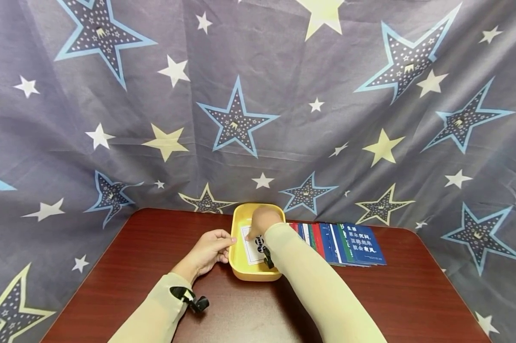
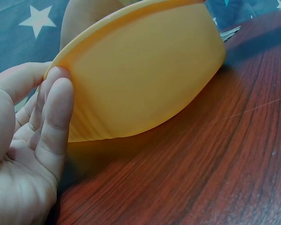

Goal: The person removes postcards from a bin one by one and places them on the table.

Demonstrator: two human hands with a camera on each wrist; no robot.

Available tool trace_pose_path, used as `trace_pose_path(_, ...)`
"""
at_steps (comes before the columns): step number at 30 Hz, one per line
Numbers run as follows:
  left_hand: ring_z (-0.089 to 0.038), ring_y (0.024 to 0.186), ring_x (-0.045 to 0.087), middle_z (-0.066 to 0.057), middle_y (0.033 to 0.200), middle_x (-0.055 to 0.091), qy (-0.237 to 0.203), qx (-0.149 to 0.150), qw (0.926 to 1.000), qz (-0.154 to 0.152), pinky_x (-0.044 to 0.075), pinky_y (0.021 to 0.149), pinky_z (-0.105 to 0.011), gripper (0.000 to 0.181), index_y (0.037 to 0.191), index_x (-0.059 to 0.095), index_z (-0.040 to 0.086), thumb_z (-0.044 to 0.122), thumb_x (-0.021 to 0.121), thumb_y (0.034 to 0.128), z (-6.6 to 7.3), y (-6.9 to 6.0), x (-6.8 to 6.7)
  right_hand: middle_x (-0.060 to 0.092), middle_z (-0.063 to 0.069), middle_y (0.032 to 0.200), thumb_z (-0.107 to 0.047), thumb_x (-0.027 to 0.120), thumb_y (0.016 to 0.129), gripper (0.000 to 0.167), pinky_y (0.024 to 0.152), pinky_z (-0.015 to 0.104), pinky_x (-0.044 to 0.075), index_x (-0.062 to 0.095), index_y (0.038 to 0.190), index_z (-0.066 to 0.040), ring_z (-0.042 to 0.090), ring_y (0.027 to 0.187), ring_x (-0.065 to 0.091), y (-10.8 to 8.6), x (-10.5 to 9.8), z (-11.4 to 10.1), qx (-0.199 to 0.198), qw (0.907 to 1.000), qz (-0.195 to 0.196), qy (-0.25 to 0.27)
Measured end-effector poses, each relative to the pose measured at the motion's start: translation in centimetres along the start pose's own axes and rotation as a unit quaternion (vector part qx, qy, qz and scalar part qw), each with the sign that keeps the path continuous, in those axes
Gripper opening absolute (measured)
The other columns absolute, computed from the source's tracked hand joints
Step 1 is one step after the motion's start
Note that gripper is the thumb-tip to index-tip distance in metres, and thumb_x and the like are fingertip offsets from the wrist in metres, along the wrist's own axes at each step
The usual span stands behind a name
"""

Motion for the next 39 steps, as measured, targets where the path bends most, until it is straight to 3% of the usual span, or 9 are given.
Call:
trace_pose_path(4,-0.004,0.057,0.064,0.002,0.073,0.067,-0.002,-0.001,1.0,0.001,0.061,0.053,-0.019,0.01,0.101,0.066,0.008,0.008,0.073,0.1082,-0.1,0.0,-0.1,0.075,0.001,0.098,-0.054,0.104,0.078,0.055,0.1,0.038,0.065,0.078,0.098,-0.01,0.018,0.086,0.068,-1.3,-0.8,-0.1,-0.013,0.9998,0.015,0.005)
trace_pose_path(7,-0.005,0.057,0.064,0.002,0.072,0.067,-0.005,-0.002,1.0,0.003,0.06,0.053,-0.019,0.011,0.1,0.066,0.008,0.007,0.073,0.108,-0.1,0.0,-0.1,0.078,0.003,0.103,-0.043,0.104,0.078,0.05,0.098,0.039,0.067,0.079,0.104,-0.009,0.019,0.088,0.07,0.1,-0.3,0.9,-0.035,0.9988,0.034,-0.004)
trace_pose_path(11,-0.005,0.056,0.064,0.002,0.07,0.067,-0.01,-0.003,0.9999,0.005,0.06,0.053,-0.02,0.012,0.098,0.066,0.008,0.006,0.073,0.1077,0.0,0.0,0.0,0.08,0.008,0.114,-0.023,0.099,0.074,0.048,0.102,0.043,0.067,0.077,0.113,-0.007,0.024,0.097,0.072,4.5,1.0,3.3,-0.048,0.9976,0.04,0.029)
trace_pose_path(15,-0.004,0.056,0.064,0.003,0.069,0.068,-0.013,-0.002,0.9999,0.002,0.06,0.053,-0.019,0.013,0.097,0.065,0.01,0.006,0.073,0.1072,0.1,0.1,0.0,0.08,0.009,0.13,-0.01,0.089,0.079,0.052,0.113,0.044,0.063,0.076,0.13,-0.008,0.027,0.114,0.074,4.8,-0.4,4.9,-0.039,0.9927,0.037,0.108)
trace_pose_path(17,-0.004,0.057,0.064,0.003,0.069,0.068,-0.01,0.0,1.0,-0.001,0.061,0.053,-0.019,0.013,0.098,0.065,0.01,0.007,0.073,0.1074,0.1,0.1,0.0,0.078,0.009,0.139,-0.01,0.088,0.085,0.054,0.119,0.046,0.059,0.075,0.137,-0.01,0.028,0.123,0.073,3.3,-1.7,5.2,-0.035,0.9871,0.043,0.15)
trace_pose_path(20,-0.004,0.057,0.064,0.003,0.07,0.068,-0.005,-0.001,1.0,-0.001,0.061,0.054,-0.019,0.013,0.098,0.065,0.01,0.008,0.073,0.1077,0.1,0.1,0.0,0.079,0.012,0.132,-0.011,0.088,0.092,0.046,0.114,0.047,0.061,0.076,0.137,-0.006,0.029,0.12,0.074,-0.5,-3.9,5.5,-0.04,0.9742,0.061,0.213)
trace_pose_path(25,-0.004,0.056,0.064,0.003,0.069,0.067,-0.004,-0.003,1.0,0.001,0.06,0.053,-0.019,0.013,0.098,0.065,0.01,0.007,0.072,0.1086,0.0,0.1,0.0,0.082,0.014,0.104,-0.008,0.081,0.101,0.028,0.084,0.034,0.064,0.079,0.126,0.003,0.022,0.091,0.074,-6.1,-6.1,6.6,-0.066,0.942,0.108,0.311)
trace_pose_path(33,-0.004,0.056,0.064,0.002,0.069,0.067,-0.004,-0.002,1.0,0.002,0.06,0.053,-0.019,0.013,0.097,0.066,0.009,0.007,0.072,0.1084,0.4,0.0,0.2,0.082,0.016,0.1,-0.011,0.071,0.109,0.026,0.065,0.028,0.06,0.079,0.133,-0.005,0.018,0.076,0.074,-9.5,-6.4,11.9,-0.05,0.898,0.17,0.403)
trace_pose_path(39,-0.005,0.056,0.064,0.003,0.07,0.067,0.004,-0.007,1.0,0.0,0.061,0.054,-0.02,0.014,0.098,0.065,0.01,0.009,0.073,0.1085,0.1,0.0,-0.2,0.08,0.018,0.102,-0.013,0.066,0.113,0.031,0.062,0.033,0.065,0.075,0.142,-0.009,0.02,0.073,0.075,-11.4,-6.4,15.0,-0.037,0.8948,0.167,0.412)
Point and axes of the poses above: each hand's wrist, its own y-axis towards the middle knuckle, its own x-axis out of the palm, z = x × y, the point moved 4 cm from there along y, towards the middle knuckle
